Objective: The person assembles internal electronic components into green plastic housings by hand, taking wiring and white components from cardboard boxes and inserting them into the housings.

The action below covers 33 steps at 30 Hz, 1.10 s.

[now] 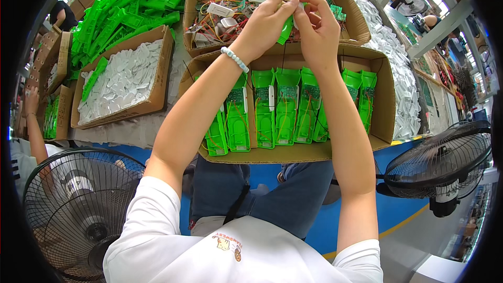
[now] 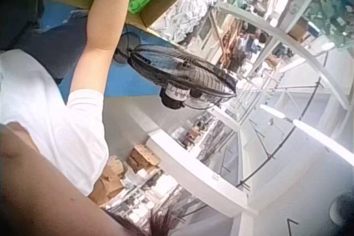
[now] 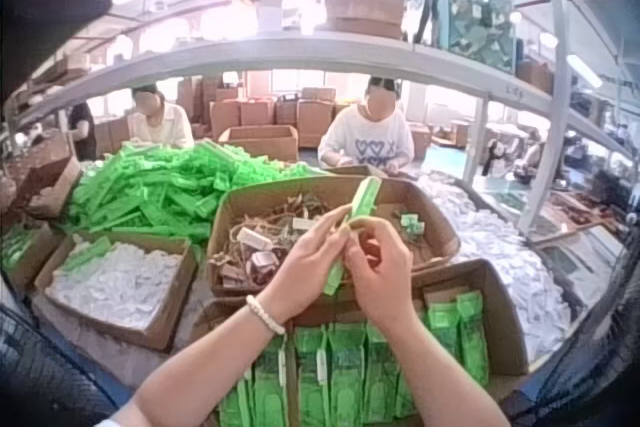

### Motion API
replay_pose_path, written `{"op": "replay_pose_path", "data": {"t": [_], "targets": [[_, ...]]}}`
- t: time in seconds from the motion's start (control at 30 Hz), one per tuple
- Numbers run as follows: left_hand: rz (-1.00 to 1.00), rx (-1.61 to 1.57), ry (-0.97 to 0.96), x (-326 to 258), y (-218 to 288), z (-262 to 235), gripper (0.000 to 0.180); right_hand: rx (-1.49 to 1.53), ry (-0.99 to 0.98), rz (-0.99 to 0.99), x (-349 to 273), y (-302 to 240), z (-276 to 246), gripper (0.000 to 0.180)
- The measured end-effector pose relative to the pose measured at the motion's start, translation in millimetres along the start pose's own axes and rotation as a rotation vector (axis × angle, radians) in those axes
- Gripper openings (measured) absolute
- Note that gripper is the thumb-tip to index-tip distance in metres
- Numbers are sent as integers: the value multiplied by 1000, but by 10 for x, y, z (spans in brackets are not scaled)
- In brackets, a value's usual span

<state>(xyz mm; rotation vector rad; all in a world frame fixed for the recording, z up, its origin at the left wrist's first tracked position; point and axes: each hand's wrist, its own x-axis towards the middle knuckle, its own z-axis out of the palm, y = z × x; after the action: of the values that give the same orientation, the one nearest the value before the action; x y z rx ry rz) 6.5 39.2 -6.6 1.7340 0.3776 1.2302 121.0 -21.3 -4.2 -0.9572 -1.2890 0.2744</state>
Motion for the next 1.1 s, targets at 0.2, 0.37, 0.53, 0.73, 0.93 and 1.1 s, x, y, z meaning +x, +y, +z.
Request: {"op": "replay_pose_path", "data": {"t": [0.2, 0.37, 0.53, 0.73, 0.93, 1.1], "targets": [[-18, -18, -8, 5, -2, -5, 43, 20, -9, 15, -3, -3, -2, 15], [-16, 27, 0, -7, 14, 0, 43, 19, -14, 21, -4, -11, -10, 15], [-30, -10, -19, 0, -13, -6, 44, 13, -6, 12, -17, -24, -3, 15], [13, 16, -16, 7, -10, -18, 46, 23, -27, 14, -9, -43, -7, 16], [17, 42, 0, -25, 18, -16, 46, 18, -41, 12, -10, -40, -11, 16], [28, 82, 17, -17, 15, -6, 47, 9, -39, 6, -9, -43, -22, 16]]}}
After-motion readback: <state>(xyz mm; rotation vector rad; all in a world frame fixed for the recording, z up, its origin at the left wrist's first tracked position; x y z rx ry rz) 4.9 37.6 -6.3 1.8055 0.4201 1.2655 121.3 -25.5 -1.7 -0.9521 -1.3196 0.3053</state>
